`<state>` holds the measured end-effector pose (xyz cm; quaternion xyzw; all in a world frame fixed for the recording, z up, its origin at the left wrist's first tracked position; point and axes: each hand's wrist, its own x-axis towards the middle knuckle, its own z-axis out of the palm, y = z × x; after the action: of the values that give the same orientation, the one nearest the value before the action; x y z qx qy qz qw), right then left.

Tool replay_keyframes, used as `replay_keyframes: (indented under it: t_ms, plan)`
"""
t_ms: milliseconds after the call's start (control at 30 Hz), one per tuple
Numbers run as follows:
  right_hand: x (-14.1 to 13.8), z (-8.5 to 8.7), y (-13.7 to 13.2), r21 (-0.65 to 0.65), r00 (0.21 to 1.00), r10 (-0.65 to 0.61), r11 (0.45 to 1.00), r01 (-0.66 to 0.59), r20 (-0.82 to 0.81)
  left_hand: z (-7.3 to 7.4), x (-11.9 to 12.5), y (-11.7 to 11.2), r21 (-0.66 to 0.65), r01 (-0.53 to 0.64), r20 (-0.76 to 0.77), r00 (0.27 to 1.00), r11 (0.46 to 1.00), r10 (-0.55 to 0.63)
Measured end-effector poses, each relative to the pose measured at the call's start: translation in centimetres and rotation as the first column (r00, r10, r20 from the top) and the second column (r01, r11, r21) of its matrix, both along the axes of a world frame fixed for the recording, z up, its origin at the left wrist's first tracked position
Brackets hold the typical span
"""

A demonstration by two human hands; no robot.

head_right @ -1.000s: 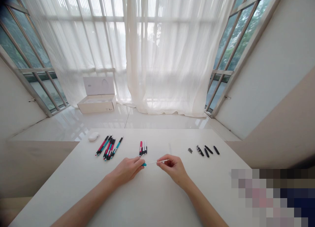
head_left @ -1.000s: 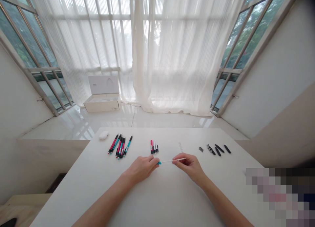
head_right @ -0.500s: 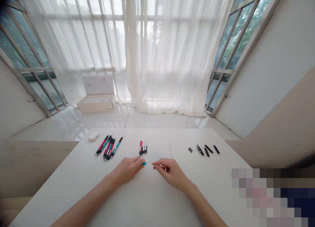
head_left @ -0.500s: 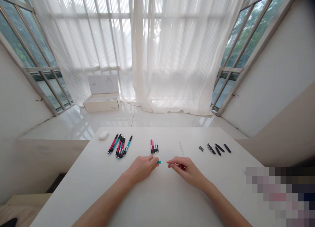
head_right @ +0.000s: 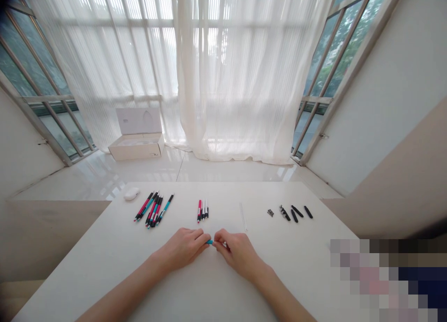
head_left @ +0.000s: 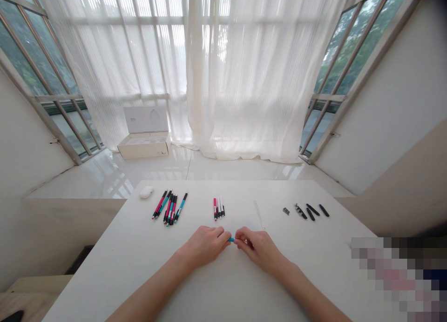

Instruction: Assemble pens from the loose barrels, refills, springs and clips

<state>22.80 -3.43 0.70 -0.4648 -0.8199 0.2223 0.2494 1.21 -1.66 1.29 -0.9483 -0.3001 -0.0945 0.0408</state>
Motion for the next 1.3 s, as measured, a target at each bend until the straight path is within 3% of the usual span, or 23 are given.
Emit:
replay_keyframes:
  t_ms: [267, 500, 900, 1300]
  plan:
    - [0.0, 0.6, -0.3, -0.117, 0.998, 0.043, 0.992, -0.049, -0.054, 0.3, 0.1, -0.2, -0.063, -0.038, -0.034, 0.999, 0.997, 0.036]
    - [1.3, 1.1, 0.2, 0.022, 1.0, -0.021, 1.0, 0.021, -0.022, 0.0, -0.2, 0.4, -0.083, -0.103, 0.009, 0.994, 0.991, 0.105]
    - [1.0, 0.5, 0.1, 0.093, 0.999, 0.024, 0.996, -0.02, -0.041, -0.2, -0.3, 0.4, -0.112, -0.11, 0.006, 0.994, 0.988, 0.111]
    - [-0.3, -0.3, -0.2, 0.216, 0.992, -0.128, 0.968, 0.125, -0.002, -0.3, -0.2, 0.4, -0.087, -0.091, 0.044, 0.994, 0.992, 0.095]
